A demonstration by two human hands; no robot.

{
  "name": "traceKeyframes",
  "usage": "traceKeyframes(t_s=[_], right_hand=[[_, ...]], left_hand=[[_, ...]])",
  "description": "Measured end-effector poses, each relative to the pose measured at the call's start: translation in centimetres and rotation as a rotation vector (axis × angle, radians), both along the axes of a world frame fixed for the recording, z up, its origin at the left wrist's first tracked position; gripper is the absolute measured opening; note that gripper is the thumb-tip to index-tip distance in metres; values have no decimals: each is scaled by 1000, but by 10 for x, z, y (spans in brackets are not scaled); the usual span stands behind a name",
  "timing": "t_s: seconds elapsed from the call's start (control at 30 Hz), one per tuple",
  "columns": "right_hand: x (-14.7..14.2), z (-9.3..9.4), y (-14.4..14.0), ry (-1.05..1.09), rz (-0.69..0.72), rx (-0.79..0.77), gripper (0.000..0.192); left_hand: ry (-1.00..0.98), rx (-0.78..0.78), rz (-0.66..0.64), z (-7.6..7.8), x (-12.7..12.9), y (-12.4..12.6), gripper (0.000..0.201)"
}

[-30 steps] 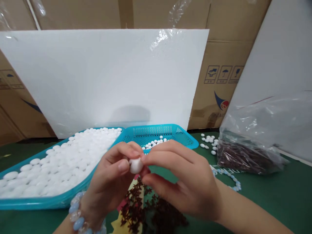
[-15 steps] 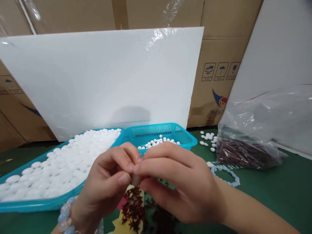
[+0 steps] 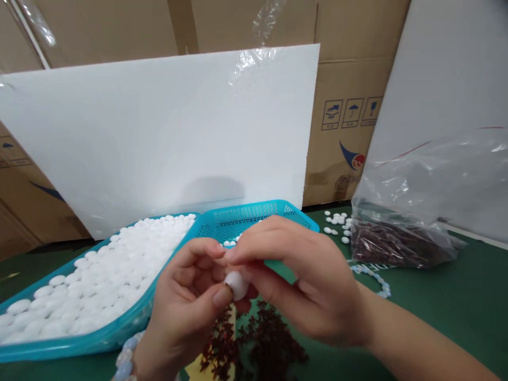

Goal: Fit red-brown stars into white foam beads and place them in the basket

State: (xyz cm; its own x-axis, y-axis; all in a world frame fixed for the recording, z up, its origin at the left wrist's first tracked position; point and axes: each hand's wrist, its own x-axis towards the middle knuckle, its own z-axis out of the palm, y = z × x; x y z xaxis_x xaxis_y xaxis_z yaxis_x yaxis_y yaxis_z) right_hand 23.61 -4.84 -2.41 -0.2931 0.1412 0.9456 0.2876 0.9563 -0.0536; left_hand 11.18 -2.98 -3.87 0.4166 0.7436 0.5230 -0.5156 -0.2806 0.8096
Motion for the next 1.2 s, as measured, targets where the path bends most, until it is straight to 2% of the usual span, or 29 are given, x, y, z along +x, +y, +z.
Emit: traceKeyframes(t_s=[0.13,0.27,0.5,0.6,0.7,0.87,0.97,1.2], right_hand=[[1,0,1,38,9,-27,17],[2,-2,3,33,-3,-30,14],[1,-4,7,26,13,-22,17],[2,-3,8,9,34,-48,17],[6,1,6,-2,15,-72,12],[14,5,3,-75,4,-216,8],[13,4,2,-84,39,-278,12],[5,0,3,-16,52,-187,6]], left_hand=[[16,7,55,0,0,-1,19],[40,31,41,-2,-1,-2,21],[15,169,142,0,1,0,23],[43,177,139,1,1,2,18],[56,194,214,1,-2,4,13],[49,328,344,2,-8,1,15],[43,326,392,2,-9,-2,19],[-24,257,323,4,-6,-4,29]])
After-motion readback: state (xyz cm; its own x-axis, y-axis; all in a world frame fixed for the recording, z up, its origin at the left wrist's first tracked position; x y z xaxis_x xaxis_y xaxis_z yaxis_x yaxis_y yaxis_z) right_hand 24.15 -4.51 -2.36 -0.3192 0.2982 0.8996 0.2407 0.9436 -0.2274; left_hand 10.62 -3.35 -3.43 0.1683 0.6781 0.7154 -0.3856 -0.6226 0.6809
